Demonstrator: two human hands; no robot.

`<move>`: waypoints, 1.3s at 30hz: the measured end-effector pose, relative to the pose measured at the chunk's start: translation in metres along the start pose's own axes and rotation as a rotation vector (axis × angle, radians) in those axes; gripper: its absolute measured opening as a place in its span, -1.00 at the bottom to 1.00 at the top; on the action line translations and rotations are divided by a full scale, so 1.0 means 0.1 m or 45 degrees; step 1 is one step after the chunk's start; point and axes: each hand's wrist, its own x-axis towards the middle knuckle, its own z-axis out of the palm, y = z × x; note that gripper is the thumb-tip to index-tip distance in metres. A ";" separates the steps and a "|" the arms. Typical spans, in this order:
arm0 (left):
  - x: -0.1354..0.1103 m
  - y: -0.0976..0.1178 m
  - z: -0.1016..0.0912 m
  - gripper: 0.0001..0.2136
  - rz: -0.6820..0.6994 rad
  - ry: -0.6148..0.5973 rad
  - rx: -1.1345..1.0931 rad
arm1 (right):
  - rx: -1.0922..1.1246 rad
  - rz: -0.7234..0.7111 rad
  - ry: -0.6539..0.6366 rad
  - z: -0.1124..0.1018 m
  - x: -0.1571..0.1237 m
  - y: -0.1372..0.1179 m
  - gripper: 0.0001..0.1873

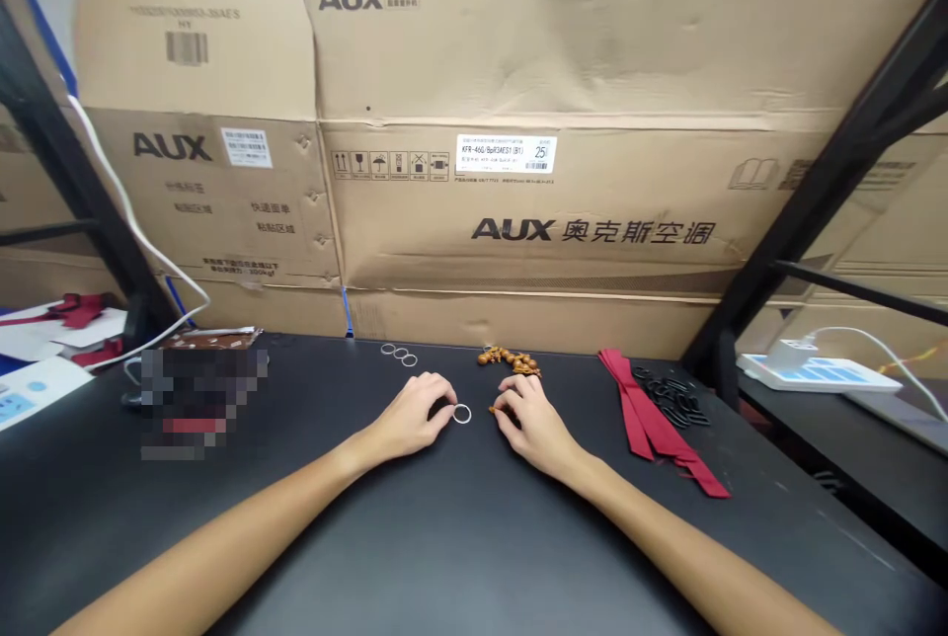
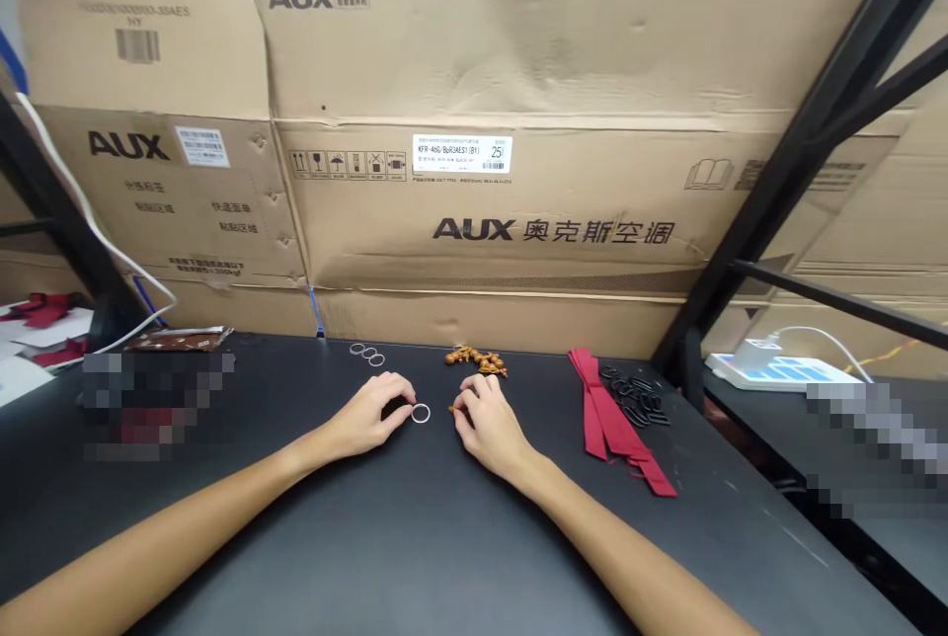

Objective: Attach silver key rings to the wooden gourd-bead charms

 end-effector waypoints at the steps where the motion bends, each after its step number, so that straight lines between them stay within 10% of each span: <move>1: 0.01 0.01 0.01 -0.91 -0.037 0.031 0.032 | 0.002 0.001 0.000 0.00 0.00 0.00 -0.88; 12: 0.11 -0.01 0.14 -0.89 -0.187 0.008 0.030 | 0.007 -0.017 -0.014 -0.01 0.01 -0.02 -0.86; 29: 0.06 0.11 -0.05 -0.89 0.349 -0.196 0.453 | 0.061 -0.038 -0.017 -0.01 0.00 -0.04 -0.83; 39: 0.01 0.18 -0.02 -0.83 0.179 -0.108 0.212 | 0.186 -0.028 -0.008 -0.02 0.01 -0.15 -0.86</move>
